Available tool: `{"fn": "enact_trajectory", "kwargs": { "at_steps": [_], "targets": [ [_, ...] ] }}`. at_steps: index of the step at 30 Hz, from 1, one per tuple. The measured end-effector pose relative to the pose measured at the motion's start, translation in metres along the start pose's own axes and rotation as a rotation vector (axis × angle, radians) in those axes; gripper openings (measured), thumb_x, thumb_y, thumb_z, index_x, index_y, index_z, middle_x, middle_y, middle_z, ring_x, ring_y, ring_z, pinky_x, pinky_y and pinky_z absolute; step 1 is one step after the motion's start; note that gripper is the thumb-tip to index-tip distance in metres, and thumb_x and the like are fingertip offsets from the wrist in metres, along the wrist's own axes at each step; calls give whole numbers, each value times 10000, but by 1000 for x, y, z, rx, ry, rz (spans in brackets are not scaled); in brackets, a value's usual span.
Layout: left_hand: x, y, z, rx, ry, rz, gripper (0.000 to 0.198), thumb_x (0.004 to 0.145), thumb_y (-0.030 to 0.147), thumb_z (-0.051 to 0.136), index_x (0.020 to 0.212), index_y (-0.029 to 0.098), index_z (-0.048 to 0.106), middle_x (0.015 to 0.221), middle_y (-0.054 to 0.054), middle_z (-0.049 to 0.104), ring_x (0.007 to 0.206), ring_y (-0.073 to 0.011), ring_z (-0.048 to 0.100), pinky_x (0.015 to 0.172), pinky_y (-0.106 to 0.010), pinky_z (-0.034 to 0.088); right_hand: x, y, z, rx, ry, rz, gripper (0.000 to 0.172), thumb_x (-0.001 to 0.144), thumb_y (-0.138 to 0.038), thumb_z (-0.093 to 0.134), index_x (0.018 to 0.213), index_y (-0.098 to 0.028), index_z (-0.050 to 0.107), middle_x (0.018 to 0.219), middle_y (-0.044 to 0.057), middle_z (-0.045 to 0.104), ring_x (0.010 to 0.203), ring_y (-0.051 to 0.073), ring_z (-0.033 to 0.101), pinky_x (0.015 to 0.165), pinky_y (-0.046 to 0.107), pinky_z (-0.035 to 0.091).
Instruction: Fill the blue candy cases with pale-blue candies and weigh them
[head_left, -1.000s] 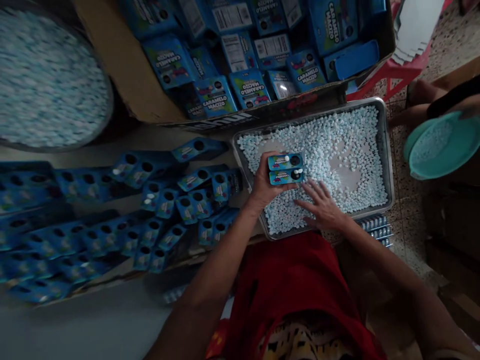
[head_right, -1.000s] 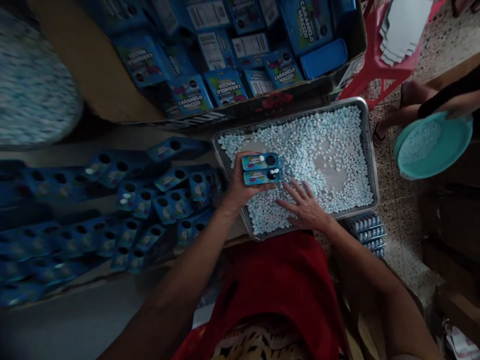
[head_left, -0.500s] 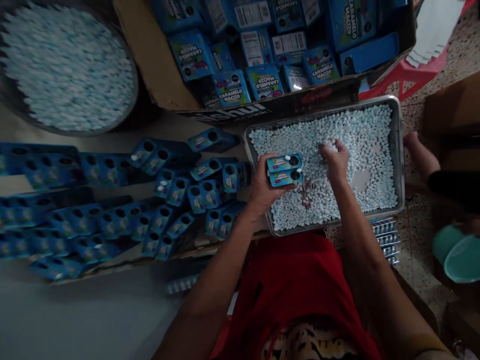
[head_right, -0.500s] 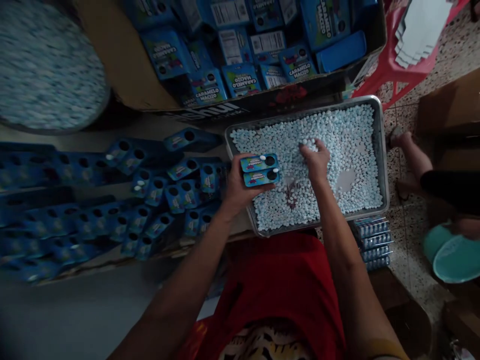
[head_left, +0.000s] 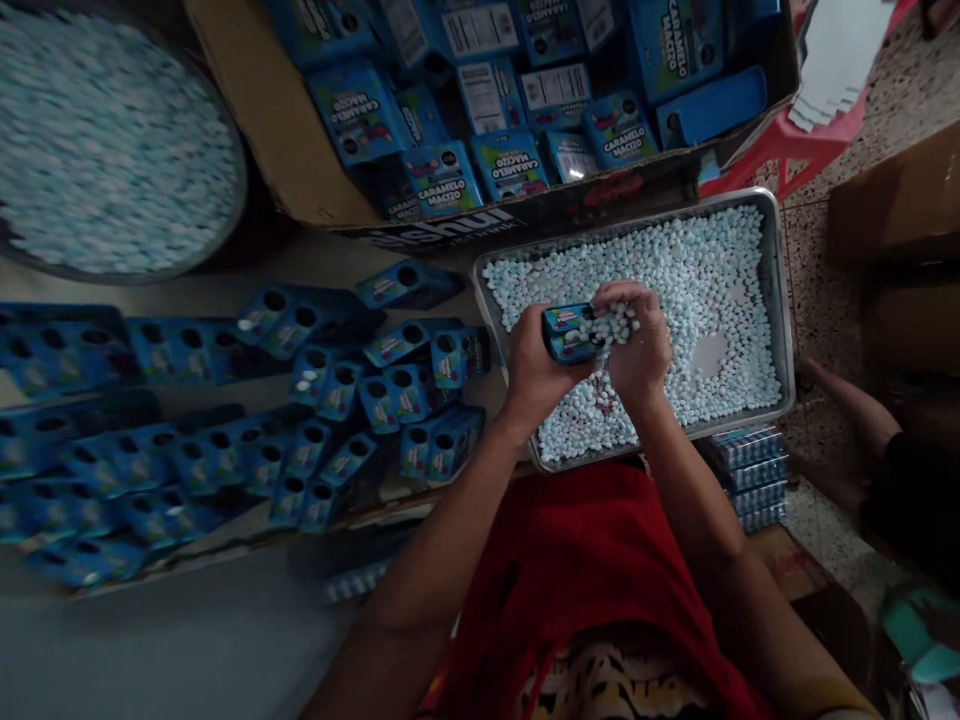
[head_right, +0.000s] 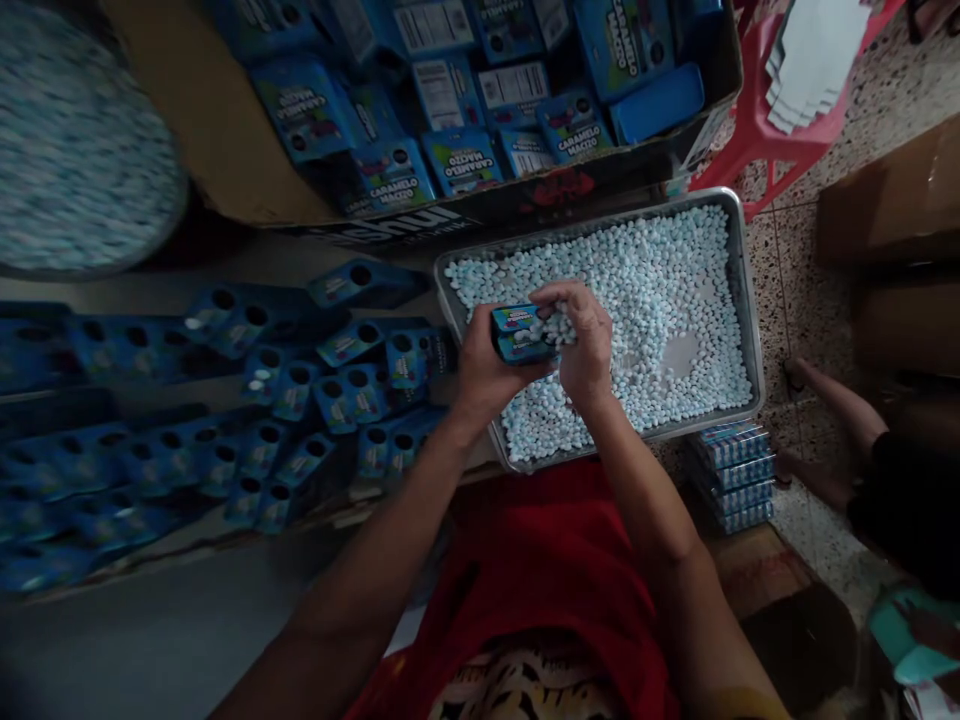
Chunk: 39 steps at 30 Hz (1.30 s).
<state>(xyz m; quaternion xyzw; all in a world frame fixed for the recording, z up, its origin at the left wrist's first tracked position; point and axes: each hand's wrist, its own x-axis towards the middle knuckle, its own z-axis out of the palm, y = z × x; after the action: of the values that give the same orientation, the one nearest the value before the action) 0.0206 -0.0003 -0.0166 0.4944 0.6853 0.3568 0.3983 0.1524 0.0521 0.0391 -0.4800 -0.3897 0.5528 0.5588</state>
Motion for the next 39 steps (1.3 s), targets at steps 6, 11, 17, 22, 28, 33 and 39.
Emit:
{"fn": "enact_trajectory", "kwargs": {
  "at_steps": [6,11,17,22,28,33,39],
  "targets": [
    [2,-12,-13,-15,-65,78,848,554,229,1062,1272,265,612,1231,-38,724,1149,-309,711,1021,-440,571,5,0,-27,-149,-166,-59,727,1059,-869,345,1040,-312,811,1216,56,757,1278,274,702,1241,522,486],
    [5,-19,-32,-322,-332,24,931,585,488,1106,1323,277,579,1224,-56,743,1097,-289,761,955,-422,639,43,22,-108,-1040,-110,-78,777,958,-887,596,1461,-305,702,1740,125,473,1658,393,378,1351,685,297],
    [-2,-28,-38,-437,-417,-16,932,575,513,1114,1323,300,601,1381,-96,733,1237,-342,764,1035,-466,659,69,75,-103,-1570,-187,-129,822,955,-685,750,1625,-242,574,1785,218,387,1662,520,270,1264,746,322],
    [-9,-37,-43,-455,-331,-7,968,534,479,1134,1323,311,599,1409,-80,724,1281,-333,748,1109,-495,636,35,85,-86,-1374,-399,-69,290,968,-380,742,1193,-204,792,1301,184,758,1247,373,645,1056,521,526],
    [-13,-50,-43,-397,-292,-12,1011,475,536,1135,1297,290,599,1322,-89,751,1156,-320,778,1004,-461,660,-2,45,-92,-468,-48,550,319,819,-524,829,833,-253,663,752,2,654,658,164,537,584,294,420],
    [-24,-42,-27,-275,-225,-34,927,549,517,1099,1295,279,605,1193,-44,756,1059,-290,772,924,-410,637,-24,-9,-43,233,0,503,354,818,-581,768,756,-256,640,800,20,665,714,170,584,686,316,520],
    [-25,-11,-16,-8,-156,2,838,602,330,1046,1306,256,598,1230,-64,722,1153,-327,708,994,-454,584,-22,-4,-5,133,195,268,428,963,-654,695,787,-279,587,749,-21,571,698,161,581,737,326,552]
  ]
}}
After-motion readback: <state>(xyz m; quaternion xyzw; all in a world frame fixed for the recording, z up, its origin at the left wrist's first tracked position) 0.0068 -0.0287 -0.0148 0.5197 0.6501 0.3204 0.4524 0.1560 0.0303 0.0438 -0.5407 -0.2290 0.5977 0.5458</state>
